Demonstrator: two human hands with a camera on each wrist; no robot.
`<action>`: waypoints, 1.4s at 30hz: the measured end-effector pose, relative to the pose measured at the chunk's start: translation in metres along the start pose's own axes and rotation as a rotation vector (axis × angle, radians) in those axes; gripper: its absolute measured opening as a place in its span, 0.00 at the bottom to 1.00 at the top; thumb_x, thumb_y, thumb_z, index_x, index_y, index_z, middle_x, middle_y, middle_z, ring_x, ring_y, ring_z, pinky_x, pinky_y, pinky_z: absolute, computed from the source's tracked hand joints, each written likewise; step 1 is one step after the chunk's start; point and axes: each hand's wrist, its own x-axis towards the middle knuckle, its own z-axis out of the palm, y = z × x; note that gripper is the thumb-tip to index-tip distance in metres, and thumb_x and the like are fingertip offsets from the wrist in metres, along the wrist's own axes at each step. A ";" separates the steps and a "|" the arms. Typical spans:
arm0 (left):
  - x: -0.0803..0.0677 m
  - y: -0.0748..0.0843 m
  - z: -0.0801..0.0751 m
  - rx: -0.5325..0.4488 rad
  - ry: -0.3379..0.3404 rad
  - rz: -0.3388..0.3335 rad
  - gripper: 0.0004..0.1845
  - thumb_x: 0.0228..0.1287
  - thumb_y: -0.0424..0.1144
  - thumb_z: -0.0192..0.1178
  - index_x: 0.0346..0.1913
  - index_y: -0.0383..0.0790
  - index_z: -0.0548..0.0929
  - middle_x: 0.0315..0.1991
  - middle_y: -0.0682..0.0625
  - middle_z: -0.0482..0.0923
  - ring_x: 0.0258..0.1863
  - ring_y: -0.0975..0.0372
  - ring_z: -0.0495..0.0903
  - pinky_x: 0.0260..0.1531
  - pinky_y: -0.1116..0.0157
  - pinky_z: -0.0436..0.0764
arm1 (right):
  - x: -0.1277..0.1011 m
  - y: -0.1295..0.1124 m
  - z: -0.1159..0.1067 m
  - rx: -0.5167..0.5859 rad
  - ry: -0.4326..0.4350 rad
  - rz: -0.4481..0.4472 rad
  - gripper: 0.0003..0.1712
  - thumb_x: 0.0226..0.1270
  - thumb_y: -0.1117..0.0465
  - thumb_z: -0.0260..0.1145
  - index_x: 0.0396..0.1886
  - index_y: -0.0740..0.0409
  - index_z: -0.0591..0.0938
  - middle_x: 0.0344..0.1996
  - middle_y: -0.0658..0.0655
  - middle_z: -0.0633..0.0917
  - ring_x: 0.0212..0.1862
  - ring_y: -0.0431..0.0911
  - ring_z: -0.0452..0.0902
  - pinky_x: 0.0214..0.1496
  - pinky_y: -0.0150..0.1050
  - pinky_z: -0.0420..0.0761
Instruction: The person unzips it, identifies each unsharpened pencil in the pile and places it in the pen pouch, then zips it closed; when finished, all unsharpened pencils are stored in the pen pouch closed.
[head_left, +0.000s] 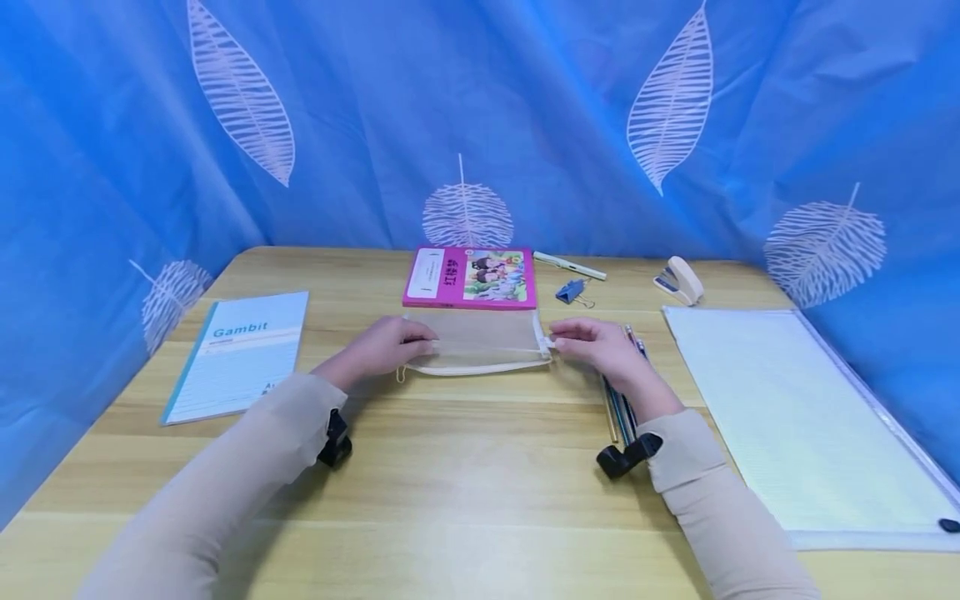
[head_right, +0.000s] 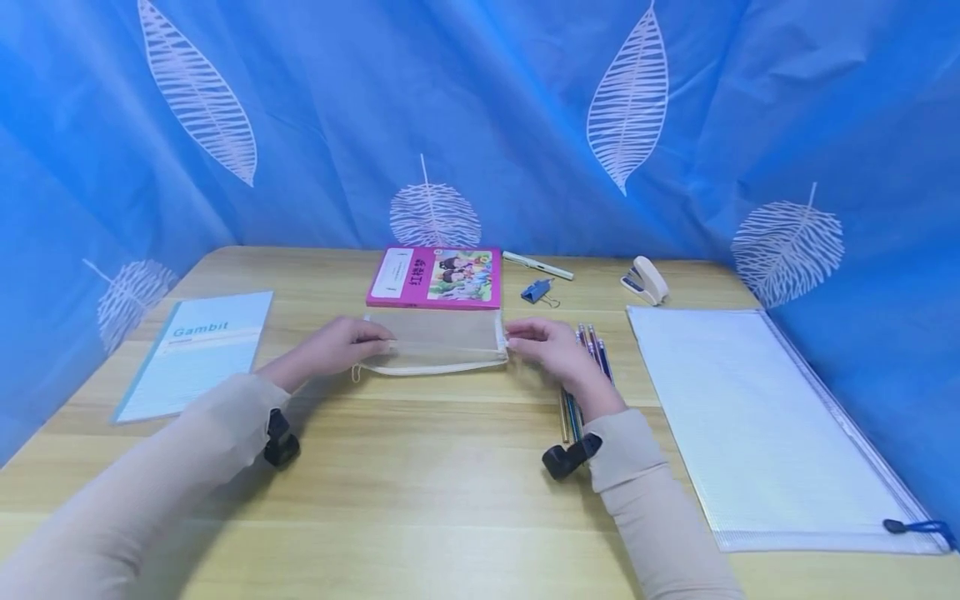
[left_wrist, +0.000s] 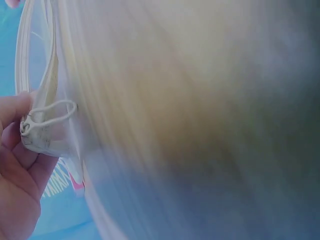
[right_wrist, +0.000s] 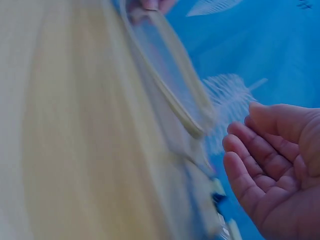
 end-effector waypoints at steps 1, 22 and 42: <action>-0.001 0.000 0.000 -0.018 0.007 -0.009 0.12 0.66 0.37 0.54 0.48 0.39 0.82 0.47 0.46 0.81 0.47 0.56 0.78 0.51 0.57 0.75 | -0.004 0.000 -0.006 0.029 0.006 -0.004 0.25 0.63 0.64 0.61 0.59 0.68 0.71 0.55 0.66 0.76 0.51 0.42 0.76 0.54 0.35 0.73; -0.008 0.008 0.001 -0.285 0.270 -0.186 0.09 0.62 0.37 0.59 0.42 0.38 0.84 0.33 0.46 0.82 0.28 0.60 0.74 0.28 0.67 0.75 | -0.076 0.046 -0.092 0.291 0.056 0.003 0.09 0.66 0.67 0.58 0.42 0.50 0.78 0.36 0.45 0.85 0.39 0.37 0.82 0.41 0.30 0.80; -0.007 0.011 0.009 -0.294 0.342 -0.186 0.08 0.62 0.38 0.59 0.41 0.40 0.84 0.36 0.46 0.82 0.33 0.58 0.76 0.34 0.65 0.77 | -0.091 0.052 -0.081 -0.024 0.014 0.057 0.25 0.62 0.64 0.63 0.54 0.78 0.70 0.35 0.43 0.84 0.38 0.33 0.79 0.41 0.28 0.78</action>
